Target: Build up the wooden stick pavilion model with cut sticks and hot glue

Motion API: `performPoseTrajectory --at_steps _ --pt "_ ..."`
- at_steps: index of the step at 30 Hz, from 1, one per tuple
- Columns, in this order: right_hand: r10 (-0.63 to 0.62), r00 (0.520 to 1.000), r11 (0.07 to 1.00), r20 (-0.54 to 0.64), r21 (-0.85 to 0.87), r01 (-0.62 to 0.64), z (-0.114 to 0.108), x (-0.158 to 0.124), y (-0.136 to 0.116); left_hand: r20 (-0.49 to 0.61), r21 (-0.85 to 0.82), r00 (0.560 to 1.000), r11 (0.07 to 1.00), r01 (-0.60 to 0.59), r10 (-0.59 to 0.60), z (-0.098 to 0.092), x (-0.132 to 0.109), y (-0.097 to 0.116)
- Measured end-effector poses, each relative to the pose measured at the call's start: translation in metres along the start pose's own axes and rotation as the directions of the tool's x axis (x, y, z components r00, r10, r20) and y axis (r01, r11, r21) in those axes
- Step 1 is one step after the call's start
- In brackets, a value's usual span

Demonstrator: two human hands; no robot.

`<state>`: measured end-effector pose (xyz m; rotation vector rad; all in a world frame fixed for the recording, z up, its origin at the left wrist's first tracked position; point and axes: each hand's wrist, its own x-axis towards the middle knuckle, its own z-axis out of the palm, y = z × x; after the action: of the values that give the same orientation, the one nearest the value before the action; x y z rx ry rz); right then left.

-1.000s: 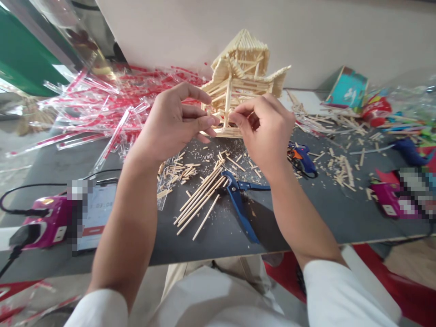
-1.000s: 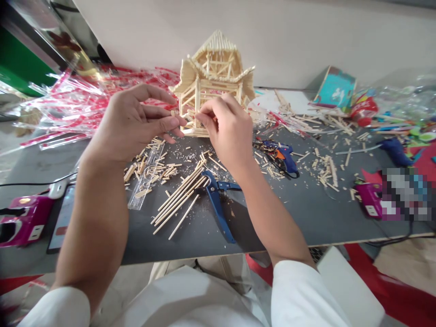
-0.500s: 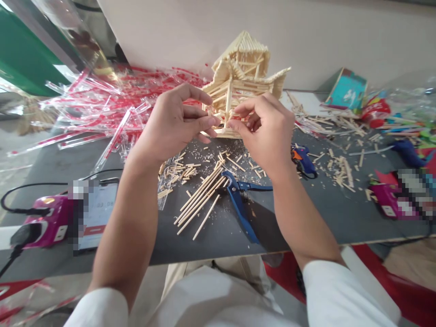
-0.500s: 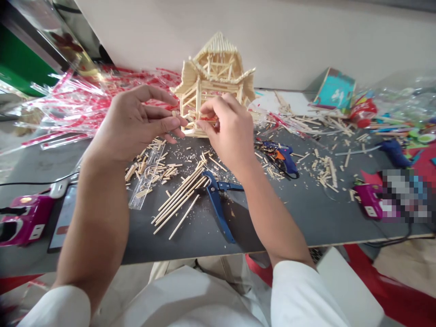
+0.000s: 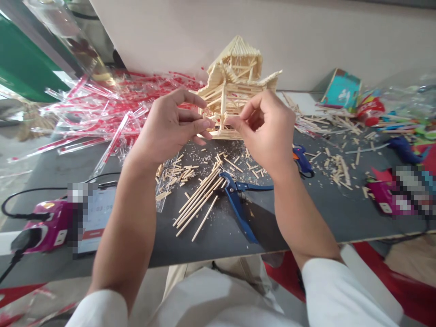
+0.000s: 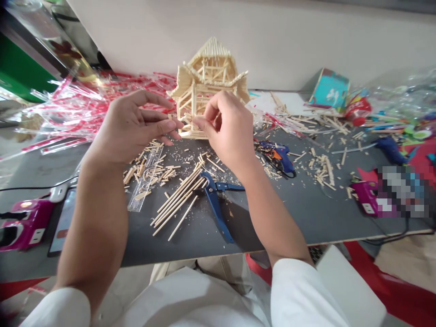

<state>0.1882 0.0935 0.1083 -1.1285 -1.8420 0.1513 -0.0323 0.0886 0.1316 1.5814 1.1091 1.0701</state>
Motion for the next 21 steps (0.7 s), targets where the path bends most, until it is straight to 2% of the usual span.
performPoseTrajectory --at_steps 3,8,13,16,19,21 --pt "0.013 1.000 1.000 0.011 -0.003 -0.013 -0.020 0.002 0.001 -0.011 -0.015 0.999 0.999 -0.034 0.034 -0.002 0.000 0.000" --pt "0.002 0.997 0.999 0.083 0.052 -0.006 -0.066 0.003 0.007 -0.044 -0.039 0.996 0.996 -0.079 0.077 -0.002 -0.001 0.002" --pt "0.067 0.997 0.987 0.031 0.143 -0.071 -0.105 -0.003 0.018 -0.045 -0.057 0.996 0.995 -0.082 0.079 -0.004 -0.001 0.002" --pt "0.132 0.991 0.981 0.021 0.138 -0.134 -0.116 -0.018 0.043 -0.054 -0.057 0.995 0.995 -0.084 0.081 -0.006 -0.003 0.002" --pt "0.179 0.983 0.973 -0.032 0.152 -0.172 -0.116 -0.043 0.085 -0.056 -0.037 0.995 0.995 -0.088 0.086 -0.006 -0.004 0.004" --pt "0.281 0.956 0.950 -0.082 0.166 -0.265 -0.113 -0.063 0.114 -0.061 -0.029 0.995 0.996 -0.086 0.084 -0.006 -0.006 0.006"
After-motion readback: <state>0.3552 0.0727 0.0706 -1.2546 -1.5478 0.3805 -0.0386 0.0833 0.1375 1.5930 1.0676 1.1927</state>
